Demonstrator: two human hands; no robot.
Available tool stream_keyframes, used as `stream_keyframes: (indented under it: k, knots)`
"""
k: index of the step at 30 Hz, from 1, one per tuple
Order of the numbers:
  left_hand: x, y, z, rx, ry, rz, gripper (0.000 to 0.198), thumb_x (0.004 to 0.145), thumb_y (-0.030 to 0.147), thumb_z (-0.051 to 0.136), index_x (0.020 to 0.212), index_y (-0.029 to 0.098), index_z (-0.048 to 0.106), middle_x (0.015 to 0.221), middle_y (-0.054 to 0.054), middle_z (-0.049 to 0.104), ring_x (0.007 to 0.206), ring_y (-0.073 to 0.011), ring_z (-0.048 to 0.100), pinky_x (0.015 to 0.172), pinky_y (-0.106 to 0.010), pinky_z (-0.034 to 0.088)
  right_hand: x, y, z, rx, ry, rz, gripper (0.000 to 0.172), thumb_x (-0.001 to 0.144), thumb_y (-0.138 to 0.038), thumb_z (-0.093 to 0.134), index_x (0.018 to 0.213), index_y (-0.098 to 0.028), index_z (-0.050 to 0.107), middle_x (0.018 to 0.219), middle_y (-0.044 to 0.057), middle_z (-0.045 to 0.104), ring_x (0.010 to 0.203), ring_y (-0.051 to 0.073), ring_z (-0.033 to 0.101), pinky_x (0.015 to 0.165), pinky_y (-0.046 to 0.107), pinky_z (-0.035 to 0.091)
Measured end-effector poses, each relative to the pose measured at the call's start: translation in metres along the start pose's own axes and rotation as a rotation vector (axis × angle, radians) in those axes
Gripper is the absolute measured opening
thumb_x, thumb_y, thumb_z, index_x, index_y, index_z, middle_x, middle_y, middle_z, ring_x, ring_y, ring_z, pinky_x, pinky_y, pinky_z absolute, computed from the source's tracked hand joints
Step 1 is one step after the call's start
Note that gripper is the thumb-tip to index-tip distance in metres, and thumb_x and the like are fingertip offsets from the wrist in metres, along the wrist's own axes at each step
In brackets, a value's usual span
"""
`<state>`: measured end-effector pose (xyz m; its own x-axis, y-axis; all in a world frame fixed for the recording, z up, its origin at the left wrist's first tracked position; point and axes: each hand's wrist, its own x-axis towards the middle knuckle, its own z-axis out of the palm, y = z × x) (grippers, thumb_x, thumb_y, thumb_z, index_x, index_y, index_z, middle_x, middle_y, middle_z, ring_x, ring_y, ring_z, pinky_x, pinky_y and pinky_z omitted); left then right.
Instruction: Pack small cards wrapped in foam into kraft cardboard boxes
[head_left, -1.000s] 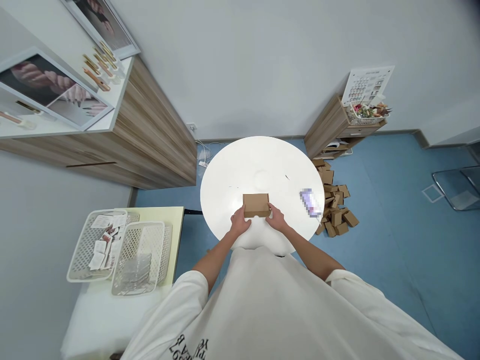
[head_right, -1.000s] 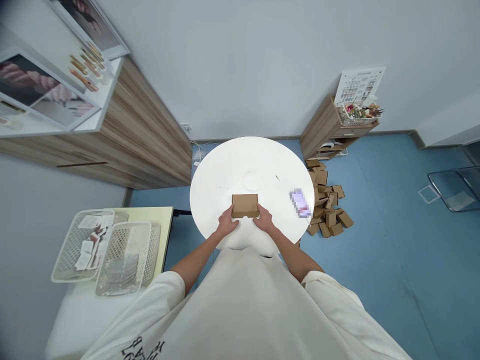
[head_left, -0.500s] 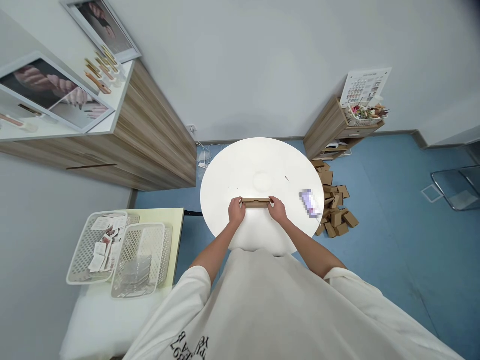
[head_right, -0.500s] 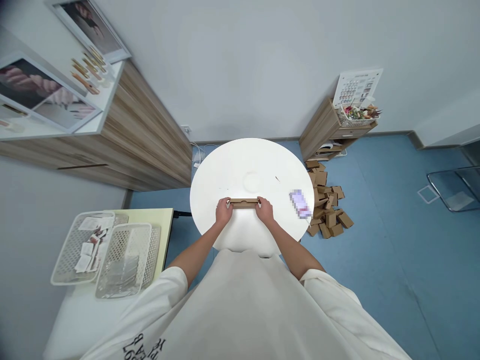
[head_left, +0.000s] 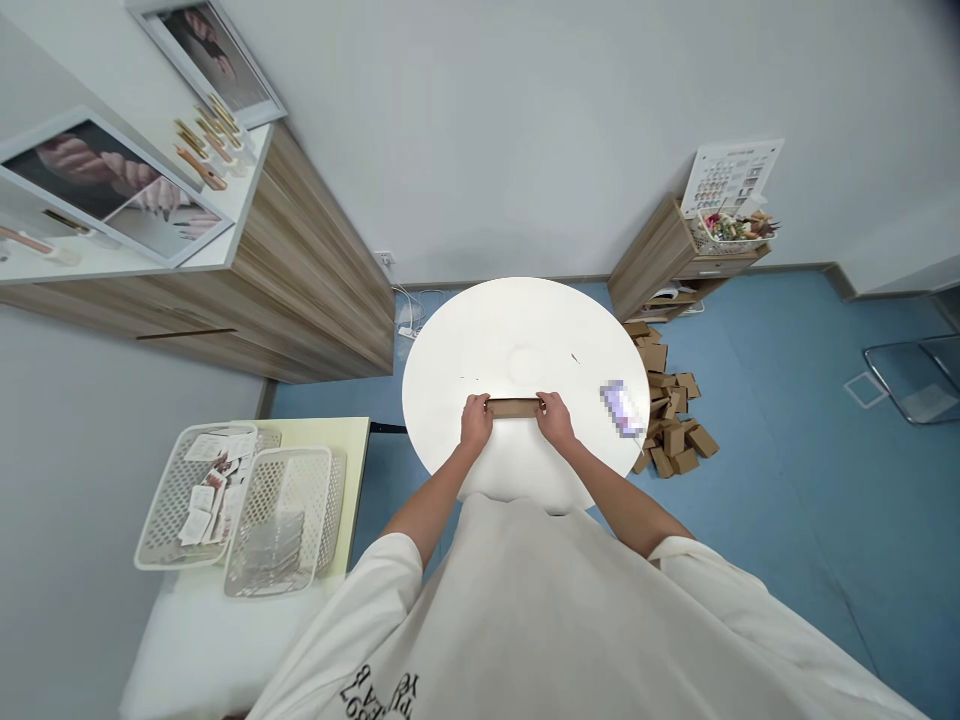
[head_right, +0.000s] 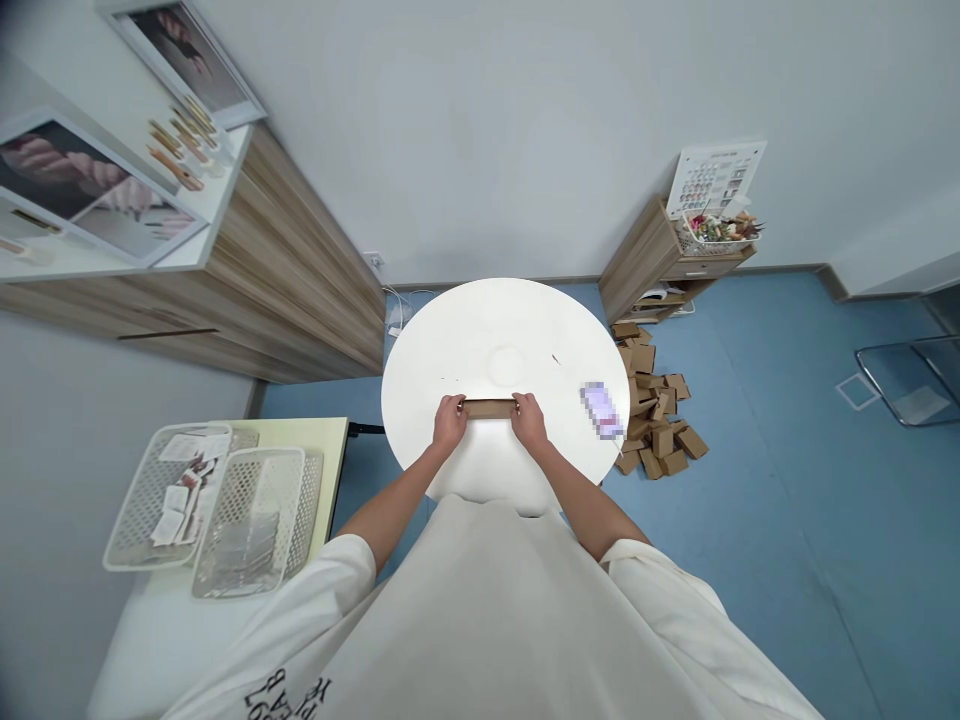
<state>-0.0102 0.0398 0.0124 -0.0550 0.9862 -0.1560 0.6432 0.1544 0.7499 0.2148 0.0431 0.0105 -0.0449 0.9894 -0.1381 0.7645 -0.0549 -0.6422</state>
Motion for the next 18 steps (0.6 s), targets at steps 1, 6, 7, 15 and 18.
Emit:
stream_keyframes:
  k: [1, 6, 7, 15, 18]
  knots:
    - [-0.001, -0.001, -0.001, 0.008, -0.001, 0.021, 0.036, 0.093, 0.015, 0.049, 0.127, 0.021, 0.060, 0.116, -0.009, 0.056, 0.098, -0.0202, 0.062, 0.095, -0.035, 0.051, 0.000, 0.001, 0.000, -0.011, -0.002, -0.017, 0.043, 0.094, -0.023, 0.042, 0.135, -0.022, 0.056, 0.116, 0.009, 0.057, 0.098, 0.022, 0.061, 0.094, 0.037, 0.050]
    - [-0.014, -0.010, -0.002, 0.162, -0.016, 0.182, 0.047, 0.097, 0.022, 0.042, 0.144, 0.021, 0.049, 0.134, -0.014, 0.053, 0.121, -0.0289, 0.054, 0.103, -0.045, 0.045, -0.009, 0.005, 0.000, -0.130, -0.021, -0.122, 0.048, 0.100, -0.029, 0.033, 0.146, -0.021, 0.047, 0.135, 0.013, 0.053, 0.115, 0.027, 0.056, 0.098, 0.040, 0.047]
    - [-0.019, -0.012, -0.001, 0.213, -0.029, 0.209, 0.052, 0.097, 0.024, 0.043, 0.149, 0.020, 0.042, 0.143, -0.016, 0.048, 0.129, -0.0317, 0.049, 0.106, -0.048, 0.041, -0.012, 0.006, 0.001, -0.179, -0.041, -0.140, 0.051, 0.101, -0.032, 0.033, 0.150, -0.021, 0.042, 0.143, 0.014, 0.049, 0.120, 0.029, 0.053, 0.101, 0.043, 0.045]
    - [-0.040, -0.026, 0.000, 0.280, -0.139, 0.224, 0.081, 0.087, 0.019, 0.049, 0.161, 0.022, 0.017, 0.165, -0.013, 0.023, 0.149, -0.0351, 0.026, 0.119, -0.055, 0.020, -0.029, 0.016, 0.008, -0.251, -0.221, -0.114, 0.081, 0.097, -0.054, 0.042, 0.162, -0.025, 0.003, 0.168, 0.012, 0.009, 0.141, 0.037, 0.034, 0.111, 0.054, 0.031]
    - [-0.031, -0.021, 0.000, 0.135, -0.116, 0.179, 0.075, 0.087, 0.016, 0.047, 0.158, 0.020, 0.024, 0.160, -0.014, 0.033, 0.145, -0.0316, 0.035, 0.116, -0.051, 0.030, -0.022, 0.012, 0.004, -0.113, -0.182, -0.032, 0.078, 0.097, -0.056, 0.041, 0.162, -0.027, 0.011, 0.166, 0.012, 0.016, 0.141, 0.035, 0.035, 0.112, 0.053, 0.031]
